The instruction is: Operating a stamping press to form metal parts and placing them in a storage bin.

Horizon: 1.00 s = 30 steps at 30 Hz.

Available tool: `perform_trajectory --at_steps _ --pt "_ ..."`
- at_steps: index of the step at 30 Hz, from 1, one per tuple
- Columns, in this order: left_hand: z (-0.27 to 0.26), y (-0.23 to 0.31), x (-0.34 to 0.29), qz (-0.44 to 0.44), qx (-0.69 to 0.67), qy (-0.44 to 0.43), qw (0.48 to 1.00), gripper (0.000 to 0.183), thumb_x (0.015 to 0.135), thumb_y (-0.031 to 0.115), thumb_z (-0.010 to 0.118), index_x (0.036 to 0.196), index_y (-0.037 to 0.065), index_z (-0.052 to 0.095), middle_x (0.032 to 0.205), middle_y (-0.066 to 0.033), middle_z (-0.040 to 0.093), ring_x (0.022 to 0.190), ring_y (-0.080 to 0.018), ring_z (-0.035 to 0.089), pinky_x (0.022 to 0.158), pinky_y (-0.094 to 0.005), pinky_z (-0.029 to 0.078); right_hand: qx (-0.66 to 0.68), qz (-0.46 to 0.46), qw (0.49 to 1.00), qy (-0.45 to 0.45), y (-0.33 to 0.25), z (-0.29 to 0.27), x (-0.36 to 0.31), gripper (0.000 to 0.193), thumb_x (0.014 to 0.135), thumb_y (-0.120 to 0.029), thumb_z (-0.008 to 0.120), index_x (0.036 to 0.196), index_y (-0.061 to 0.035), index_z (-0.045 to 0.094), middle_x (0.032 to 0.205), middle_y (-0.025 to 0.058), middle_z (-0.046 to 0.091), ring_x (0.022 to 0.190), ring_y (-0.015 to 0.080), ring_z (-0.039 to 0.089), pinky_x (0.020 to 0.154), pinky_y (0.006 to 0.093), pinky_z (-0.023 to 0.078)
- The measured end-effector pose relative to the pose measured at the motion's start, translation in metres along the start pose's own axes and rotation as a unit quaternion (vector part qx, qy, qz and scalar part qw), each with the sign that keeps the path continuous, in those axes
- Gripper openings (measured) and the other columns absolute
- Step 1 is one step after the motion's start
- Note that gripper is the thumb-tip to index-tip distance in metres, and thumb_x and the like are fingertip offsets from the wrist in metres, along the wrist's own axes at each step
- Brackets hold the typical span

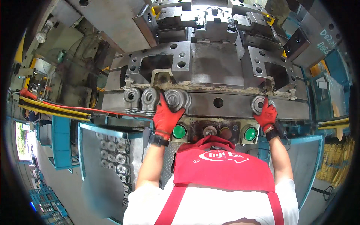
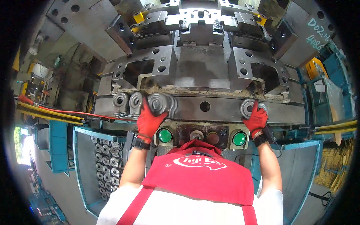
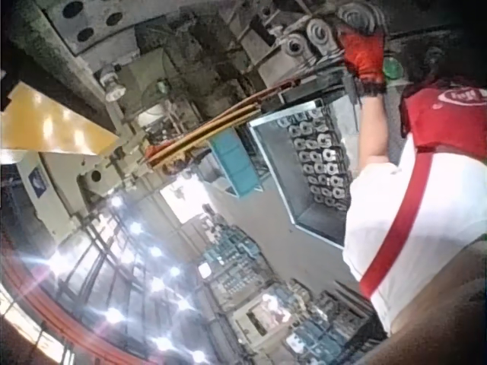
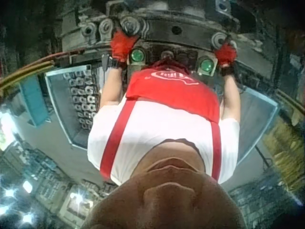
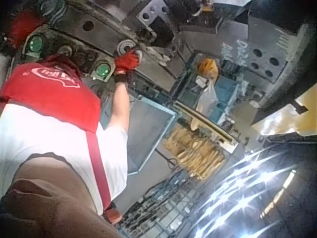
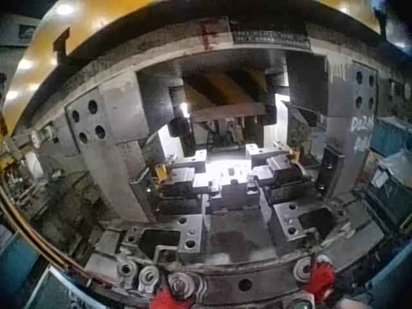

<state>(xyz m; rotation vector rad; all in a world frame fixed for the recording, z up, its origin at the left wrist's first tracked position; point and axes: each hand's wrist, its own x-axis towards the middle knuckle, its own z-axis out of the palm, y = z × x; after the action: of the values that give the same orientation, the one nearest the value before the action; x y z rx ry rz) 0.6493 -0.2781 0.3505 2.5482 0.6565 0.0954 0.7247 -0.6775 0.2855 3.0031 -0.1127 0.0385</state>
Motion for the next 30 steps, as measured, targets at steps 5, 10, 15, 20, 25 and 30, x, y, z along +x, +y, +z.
perform_trajectory --at_steps 5,10,15,20,25,30 --pt "0.037 -0.003 0.018 0.026 0.063 -0.028 0.997 0.106 0.064 0.05 0.069 0.141 0.008 0.01 0.099 -0.0268 0.053 0.089 -0.0391 0.056 0.076 -0.0434 0.046 0.066 -0.012 0.998 -0.001 0.013 0.002 -0.005 0.11 0.053 -0.047 0.076 0.138 -0.0047 0.021 0.103 0.0191 0.051 0.093 0.0344 0.05 0.079 0.0435 0.041" --pt "0.027 -0.01 0.021 0.029 0.019 -0.064 0.997 0.103 0.067 0.051 0.067 0.14 0.002 0.012 0.113 -0.0309 0.047 0.102 -0.0422 0.051 0.085 -0.043 0.043 0.382 0.035 0.918 -0.097 0.008 -0.04 -0.03 0.102 0.057 -0.041 0.077 0.135 0.0025 0.027 0.118 0.0232 0.052 0.107 0.0357 0.052 0.091 0.0392 0.04" --pt "0.03 -0.027 0.012 0.089 -0.072 0.005 0.993 0.089 0.073 0.036 0.068 0.136 -0.004 0.019 0.131 -0.0294 0.036 0.118 -0.0406 0.04 0.097 -0.0395 0.036 0.589 -0.079 0.803 -0.051 -0.039 -0.111 -0.035 0.093 0.06 -0.029 0.077 0.133 0.0023 0.031 0.113 0.022 0.055 0.104 0.0294 0.055 0.089 0.0342 0.042" --pt "0.031 -0.055 0.001 0.14 -0.234 0.114 0.955 0.079 0.073 0.026 0.068 0.132 -0.008 0.027 0.13 -0.0286 0.038 0.122 -0.0381 0.038 0.1 -0.0386 0.032 0.525 -0.182 0.831 0.033 -0.108 -0.204 0.033 0.089 0.059 -0.03 0.076 0.131 0.0023 0.034 0.108 0.0233 0.056 0.102 0.0324 0.055 0.088 0.0349 0.042" --pt "0.011 -0.06 -0.014 0.073 -0.263 0.128 0.954 0.073 0.076 0.019 0.066 0.132 -0.009 0.028 0.128 -0.0278 0.041 0.122 -0.0357 0.039 0.101 -0.0379 0.03 0.381 -0.15 0.908 0.092 -0.154 -0.222 0.164 0.091 0.061 -0.049 0.069 0.127 0.0055 0.037 0.109 0.0242 0.056 0.102 0.0344 0.055 0.087 0.0367 0.043" --pt "0.021 -0.087 -0.008 0.089 -0.346 0.171 0.918 0.064 0.077 0.007 0.061 0.131 -0.007 0.031 0.126 -0.0257 0.044 0.119 -0.0332 0.043 0.098 -0.0373 0.035 0.222 -0.059 0.971 0.061 -0.204 -0.245 0.264 0.089 0.061 -0.061 0.062 0.116 0.0079 0.048 0.106 0.022 0.06 0.097 0.032 0.059 0.084 0.0347 0.046"
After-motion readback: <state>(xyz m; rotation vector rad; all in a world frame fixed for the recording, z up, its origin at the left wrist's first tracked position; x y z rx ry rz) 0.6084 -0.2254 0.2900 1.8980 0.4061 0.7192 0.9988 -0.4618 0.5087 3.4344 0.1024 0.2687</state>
